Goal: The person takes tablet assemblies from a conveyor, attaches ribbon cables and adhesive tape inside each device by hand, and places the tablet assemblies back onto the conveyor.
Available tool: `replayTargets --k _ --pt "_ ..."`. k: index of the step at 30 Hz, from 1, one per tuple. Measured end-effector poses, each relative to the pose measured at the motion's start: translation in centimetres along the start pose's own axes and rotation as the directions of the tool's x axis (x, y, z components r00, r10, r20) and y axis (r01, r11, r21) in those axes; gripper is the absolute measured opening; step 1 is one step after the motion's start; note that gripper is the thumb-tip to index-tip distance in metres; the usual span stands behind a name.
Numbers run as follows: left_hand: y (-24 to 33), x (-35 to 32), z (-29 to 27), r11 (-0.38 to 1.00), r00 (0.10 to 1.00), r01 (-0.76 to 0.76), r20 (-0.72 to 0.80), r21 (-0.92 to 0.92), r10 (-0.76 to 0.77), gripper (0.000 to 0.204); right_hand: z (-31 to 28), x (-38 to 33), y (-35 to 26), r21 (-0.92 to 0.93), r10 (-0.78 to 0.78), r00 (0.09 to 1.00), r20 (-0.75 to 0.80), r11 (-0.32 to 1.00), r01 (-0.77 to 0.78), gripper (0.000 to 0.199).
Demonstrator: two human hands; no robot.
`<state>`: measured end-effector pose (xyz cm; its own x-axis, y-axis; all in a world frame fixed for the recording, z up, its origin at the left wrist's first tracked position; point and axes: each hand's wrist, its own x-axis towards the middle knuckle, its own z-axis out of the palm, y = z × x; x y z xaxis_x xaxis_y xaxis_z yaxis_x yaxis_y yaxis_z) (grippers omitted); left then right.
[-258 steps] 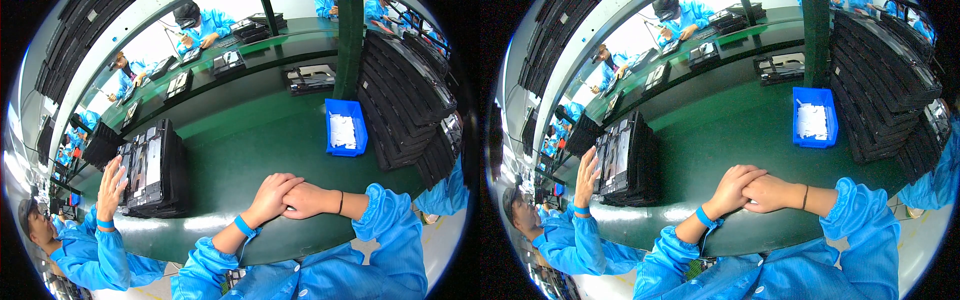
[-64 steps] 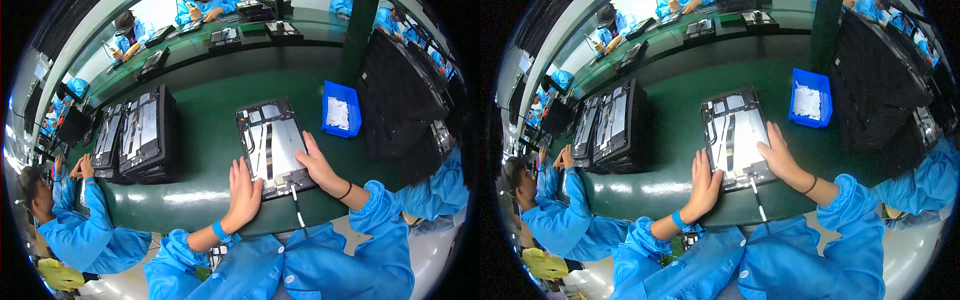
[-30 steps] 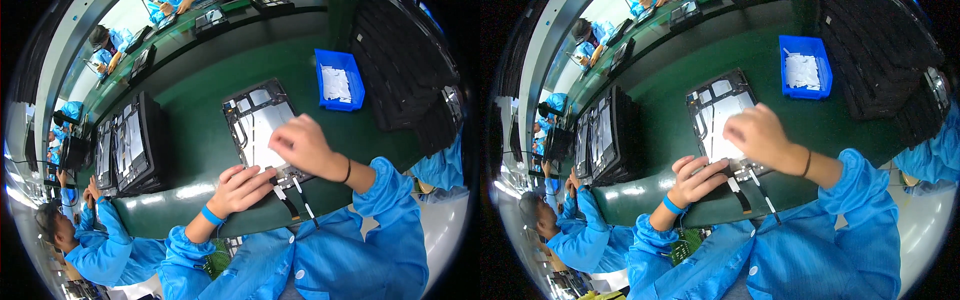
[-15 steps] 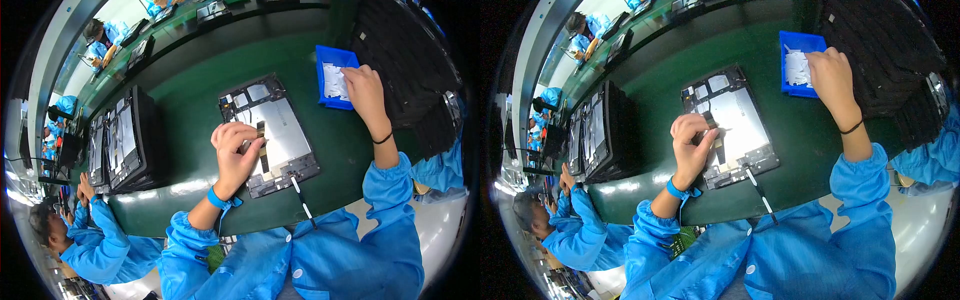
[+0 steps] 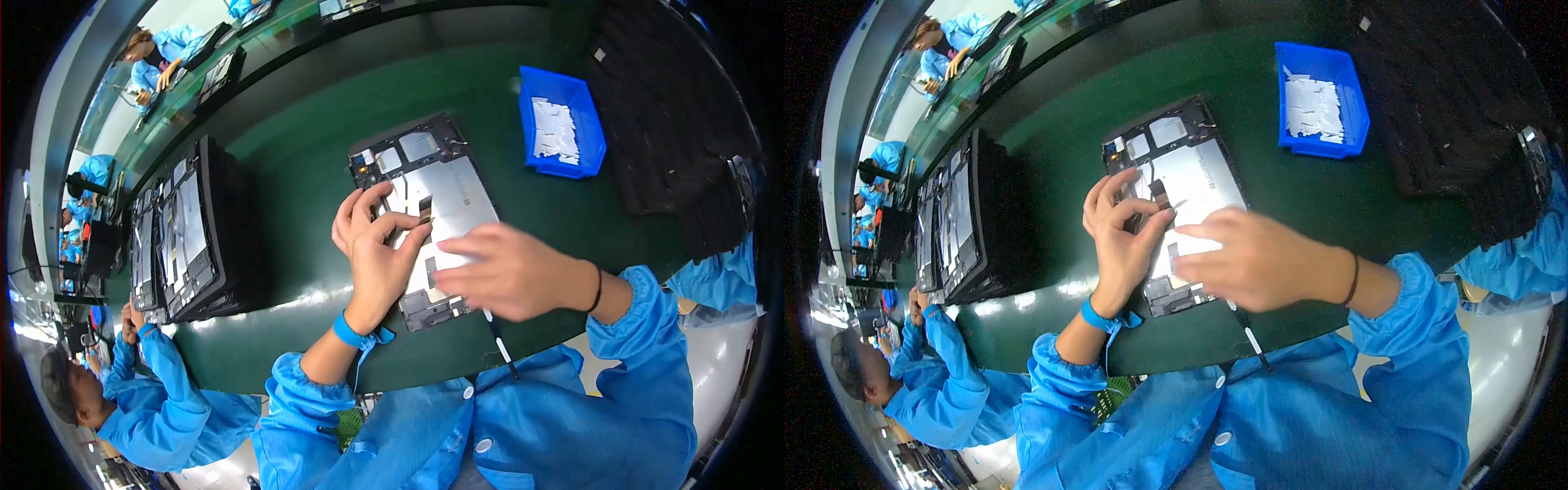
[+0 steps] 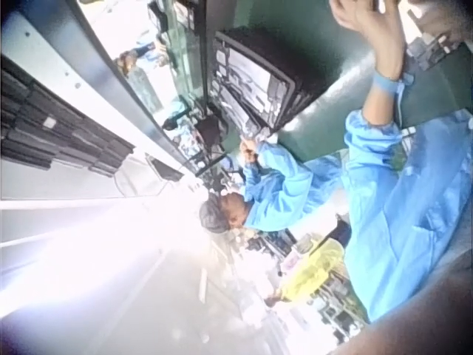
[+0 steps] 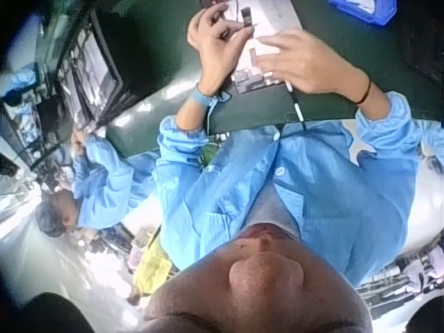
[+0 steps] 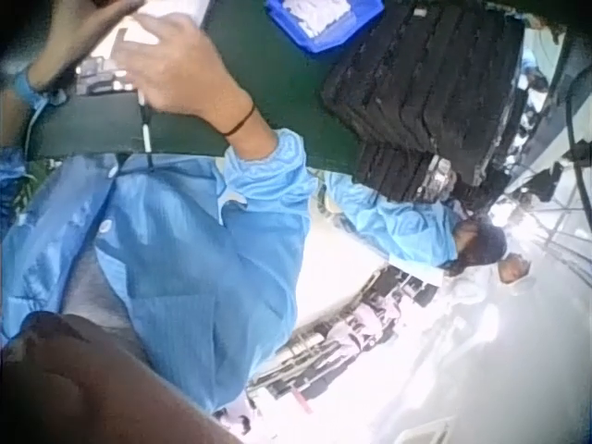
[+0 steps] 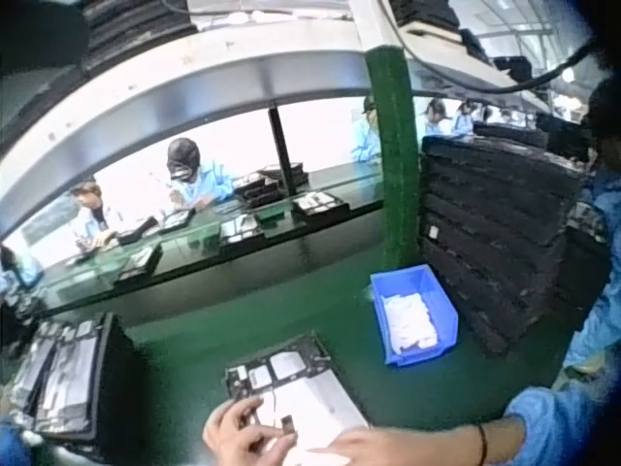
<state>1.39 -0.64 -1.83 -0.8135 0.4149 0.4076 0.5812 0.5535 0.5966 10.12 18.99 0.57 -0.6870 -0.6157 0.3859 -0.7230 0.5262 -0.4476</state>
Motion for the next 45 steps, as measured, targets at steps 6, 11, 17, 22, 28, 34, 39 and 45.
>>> replayTargets --k 6,11,17,22,28,34,39,45 --pt "0.3 -0.1 0.0 0.999 0.999 0.043 0.006 0.029 -0.043 0.023 0.2 1.1 1.0 -0.076 0.068 0.997 -0.031 0.995 -0.070 0.034" --pt "-0.2 -0.2 0.5 0.997 1.000 0.016 -0.013 0.076 -0.015 0.039 -0.5 1.6 3.5 -0.228 0.129 0.989 -0.077 0.963 -0.143 0.042" --pt "0.6 -0.7 -0.9 0.991 0.989 -0.130 -0.068 0.030 0.132 0.032 -2.1 -1.1 0.7 0.167 0.007 0.993 0.119 0.986 -0.027 0.038" --pt "2.1 -1.9 -2.0 0.796 0.797 -0.601 -0.022 0.078 0.604 0.026 -0.4 -1.2 1.0 0.188 0.030 0.999 -0.032 0.982 -0.023 0.021" --pt "3.2 -2.7 -2.1 0.689 0.692 -0.720 0.014 0.081 0.722 0.030 0.6 -1.1 1.6 0.246 0.094 0.976 -0.194 0.968 -0.044 0.014" --pt "3.1 -2.8 -2.6 0.670 0.685 -0.719 0.021 0.185 0.728 0.020 0.3 -1.1 1.0 0.393 0.285 0.949 -0.133 0.894 -0.213 0.022" --pt "3.5 -2.9 -1.6 0.679 0.698 -0.659 -0.072 0.323 0.712 0.019 -0.9 -1.0 0.9 0.498 0.375 0.927 -0.012 0.806 -0.319 0.018" --pt "3.5 -2.8 -1.5 0.576 0.636 -0.730 0.059 0.368 0.769 0.020 -1.1 -1.0 0.5 0.397 0.388 0.920 -0.050 0.853 -0.339 0.012"
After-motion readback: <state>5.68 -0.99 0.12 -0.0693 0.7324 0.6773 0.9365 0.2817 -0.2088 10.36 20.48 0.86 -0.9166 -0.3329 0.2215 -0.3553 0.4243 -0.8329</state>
